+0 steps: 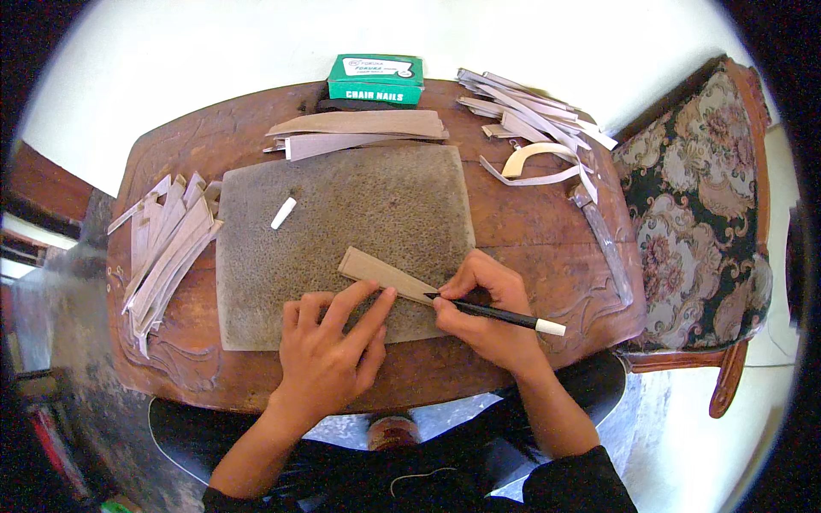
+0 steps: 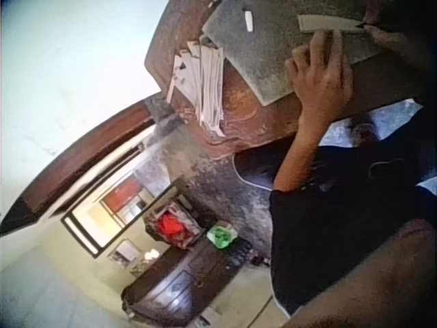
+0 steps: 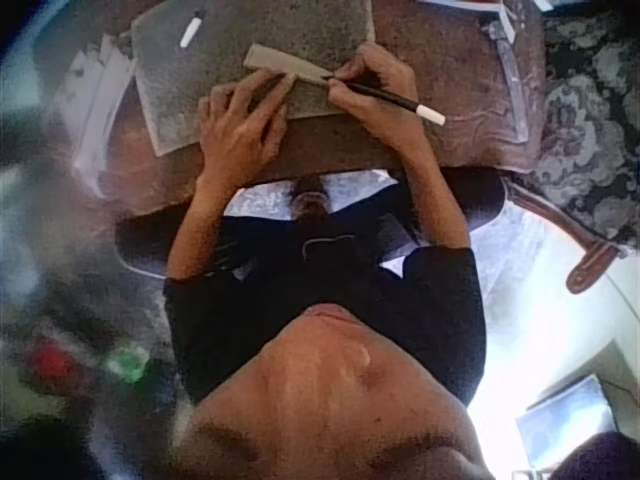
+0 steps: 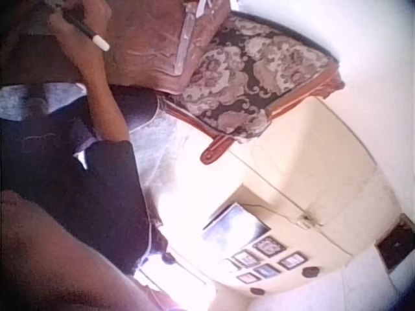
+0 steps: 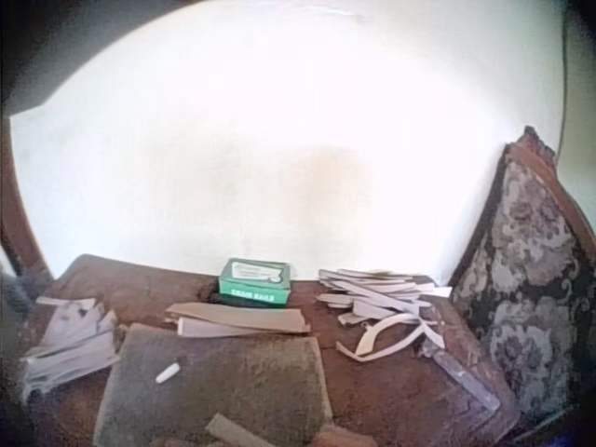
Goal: The person sits on the floor at a wooden table and uses a black marker to draw lines on small rectangular paper pieces. They repeatedly pick up pieces, mark them, and place them back on the table.
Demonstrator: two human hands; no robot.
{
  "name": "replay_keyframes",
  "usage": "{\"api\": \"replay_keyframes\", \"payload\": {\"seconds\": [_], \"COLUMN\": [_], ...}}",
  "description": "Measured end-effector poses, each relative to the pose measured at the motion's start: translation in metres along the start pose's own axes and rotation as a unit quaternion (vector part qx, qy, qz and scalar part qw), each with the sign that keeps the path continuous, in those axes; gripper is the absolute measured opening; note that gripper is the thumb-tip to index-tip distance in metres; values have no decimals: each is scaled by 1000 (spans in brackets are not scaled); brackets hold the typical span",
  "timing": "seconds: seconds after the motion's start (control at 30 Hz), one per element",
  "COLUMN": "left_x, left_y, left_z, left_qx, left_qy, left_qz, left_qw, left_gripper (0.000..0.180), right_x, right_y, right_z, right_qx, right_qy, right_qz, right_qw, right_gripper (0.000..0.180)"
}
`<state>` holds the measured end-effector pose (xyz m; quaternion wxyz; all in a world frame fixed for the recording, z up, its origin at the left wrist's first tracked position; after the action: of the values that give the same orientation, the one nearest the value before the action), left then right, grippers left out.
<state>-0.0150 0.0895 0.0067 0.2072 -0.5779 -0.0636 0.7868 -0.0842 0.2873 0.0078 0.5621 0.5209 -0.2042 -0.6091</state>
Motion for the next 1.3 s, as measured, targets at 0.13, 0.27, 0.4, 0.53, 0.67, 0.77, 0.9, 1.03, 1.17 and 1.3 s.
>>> {"api": "replay_keyframes", "payload": {"seconds": [0.13, 0.27, 0.4, 0.53, 0.67, 0.77, 0.9, 1.03, 1.17, 1.3], "left_x": [0, -1, -1, 0, 0, -1, -1, -1, -1, -1], "left_y": [0, 0, -1, 0, 0, -1, -1, -1, 0, 0], "left_z": [0, 0, 1, 0, 0, 1, 1, 1, 1, 1], "left_qx": [-2, -3, -1, -2, -4, -4, -6, -4, -2, -3], "left_qy": [-1, -2, -5, -2, -1, -1, 2, 0, -2, -1], "left_qz": [0, 0, -3, -6, -4, -5, -8, -10, -7, -12], "left_qw": [1000, 1000, 1000, 1000, 1000, 1000, 1000, 1000, 1000, 1000], "left_gripper": [47, 48, 48, 48, 48, 48, 48, 48, 48, 49], "right_x": [1, 1, 0, 0, 0, 0, 2, 1, 2, 2], "right_y": [2, 2, 2, 3, 4, 4, 4, 6, 6, 6], "right_z": [0, 0, 0, 1, 1, 1, 0, 1, 1, 1], "right_qx": [19, 38, 20, 28, 40, 9, 28, 26, 18, 20], "right_qy": [3, 7, 4, 22, 34, 10, 8, 12, 16, 11], "right_qz": [-1, -2, -6, -15, -25, -14, -5, -14, -23, -13], "right_qw": [1000, 999, 1000, 999, 998, 1000, 1000, 999, 999, 1000], "right_gripper": [22, 22, 22, 21, 20, 22, 21, 21, 21, 21]}}
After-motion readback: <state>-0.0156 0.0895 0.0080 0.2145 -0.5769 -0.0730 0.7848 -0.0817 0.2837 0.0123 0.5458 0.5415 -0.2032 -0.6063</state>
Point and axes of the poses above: each hand's wrist, its own z-axis towards the middle knuckle, its own x-axis out of the palm, y = z × x, the point moved 4 cm from there along z, towards the middle knuckle, and after that the axes turned 10 degrees about -x, right-handed, at the moved point
